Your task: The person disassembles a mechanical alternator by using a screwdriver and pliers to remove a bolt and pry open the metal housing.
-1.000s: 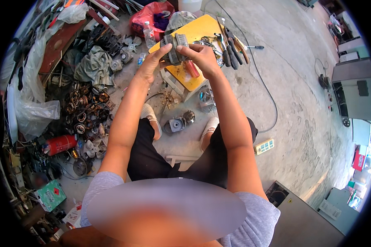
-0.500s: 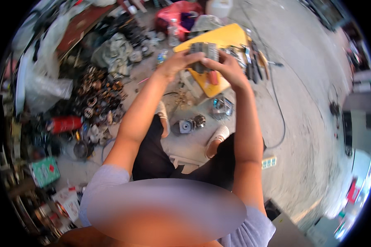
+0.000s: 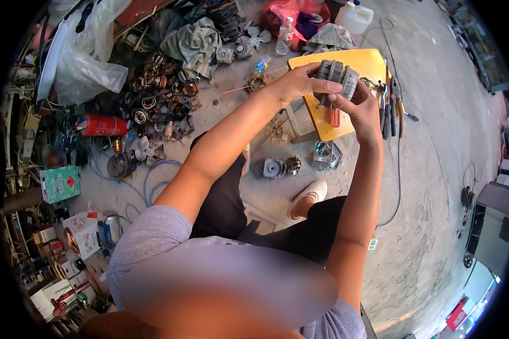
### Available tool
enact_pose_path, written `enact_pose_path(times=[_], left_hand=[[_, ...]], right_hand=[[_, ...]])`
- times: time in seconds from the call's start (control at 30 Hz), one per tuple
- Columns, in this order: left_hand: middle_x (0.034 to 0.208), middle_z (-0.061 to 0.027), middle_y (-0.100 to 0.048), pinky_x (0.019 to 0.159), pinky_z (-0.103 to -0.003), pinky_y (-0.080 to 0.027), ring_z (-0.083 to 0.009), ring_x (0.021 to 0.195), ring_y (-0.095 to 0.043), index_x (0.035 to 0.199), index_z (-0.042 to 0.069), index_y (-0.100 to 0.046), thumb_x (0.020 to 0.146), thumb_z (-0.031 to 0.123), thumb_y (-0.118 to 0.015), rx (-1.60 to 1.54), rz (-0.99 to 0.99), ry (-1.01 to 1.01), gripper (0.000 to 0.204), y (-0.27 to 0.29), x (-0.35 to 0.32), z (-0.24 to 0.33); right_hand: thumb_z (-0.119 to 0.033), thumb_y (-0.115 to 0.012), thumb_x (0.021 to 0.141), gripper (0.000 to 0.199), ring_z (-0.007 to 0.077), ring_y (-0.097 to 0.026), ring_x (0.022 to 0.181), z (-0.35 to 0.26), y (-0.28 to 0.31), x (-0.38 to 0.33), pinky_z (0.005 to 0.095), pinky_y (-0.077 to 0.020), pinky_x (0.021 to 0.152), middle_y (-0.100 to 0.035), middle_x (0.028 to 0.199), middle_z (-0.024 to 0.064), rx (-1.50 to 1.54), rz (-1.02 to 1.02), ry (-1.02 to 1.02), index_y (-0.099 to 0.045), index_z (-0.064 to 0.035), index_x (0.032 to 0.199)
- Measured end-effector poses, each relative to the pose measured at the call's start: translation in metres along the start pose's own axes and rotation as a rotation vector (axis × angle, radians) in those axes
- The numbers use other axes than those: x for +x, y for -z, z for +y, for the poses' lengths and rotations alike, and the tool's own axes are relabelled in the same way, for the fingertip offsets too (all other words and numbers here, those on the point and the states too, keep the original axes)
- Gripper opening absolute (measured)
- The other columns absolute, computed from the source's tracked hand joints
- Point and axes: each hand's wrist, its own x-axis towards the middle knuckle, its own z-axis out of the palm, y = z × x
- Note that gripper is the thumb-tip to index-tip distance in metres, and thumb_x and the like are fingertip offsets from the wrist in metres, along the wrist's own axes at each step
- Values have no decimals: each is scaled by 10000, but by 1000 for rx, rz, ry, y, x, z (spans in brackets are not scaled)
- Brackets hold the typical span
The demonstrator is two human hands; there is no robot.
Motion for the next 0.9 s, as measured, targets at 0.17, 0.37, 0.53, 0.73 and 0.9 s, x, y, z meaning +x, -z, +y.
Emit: enact_pose_path(times=[0.17, 0.37, 0.53, 0.73, 0.9], left_hand=[[1105, -37, -672, 945, -293, -465, -136, 1041, -613, 1208, 55, -640, 741, 335, -855, -6, -31, -18, 585, -1, 0, 2], [1051, -50, -693, 878, -285, -512, -143, 961, -655, 1162, 29, -669, 742, 345, -855, -26, -18, -11, 557, 1, 0, 3], [1035, -63, -700, 849, -278, -530, -150, 918, -675, 1157, 12, -675, 744, 366, -854, -39, -26, 50, 573, 0, -4, 5], [1056, -55, -699, 875, -279, -507, -138, 958, -663, 1171, 38, -674, 779, 387, -816, -16, -30, 28, 544, 1, -7, 2], [1032, -63, -689, 812, -276, -539, -133, 893, -669, 1165, 7, -658, 762, 338, -843, -15, 28, -69, 554, -4, -4, -3]], right_hand=[[-163, -865, 755, 614, 176, -629, 1058, -1, -8, -3, 331, -476, 964, -670, 1160, 93, -2, 79, 39, -578, 49, 1255], [-213, -845, 783, 555, 154, -639, 976, -8, -6, -4, 313, -493, 907, -681, 1086, 84, -72, 64, 46, -603, 53, 1207], [-290, -810, 813, 521, 143, -633, 965, -5, 4, -5, 301, -484, 893, -683, 1067, 83, -105, 8, 18, -631, 50, 1165], [-328, -814, 795, 552, 146, -630, 978, 3, 4, -4, 291, -472, 900, -686, 1070, 76, -36, 13, 15, -642, 38, 1172], [-345, -818, 785, 522, 98, -611, 879, 6, 2, -2, 231, -449, 747, -692, 1009, 41, -51, 82, 31, -672, 11, 1138]])
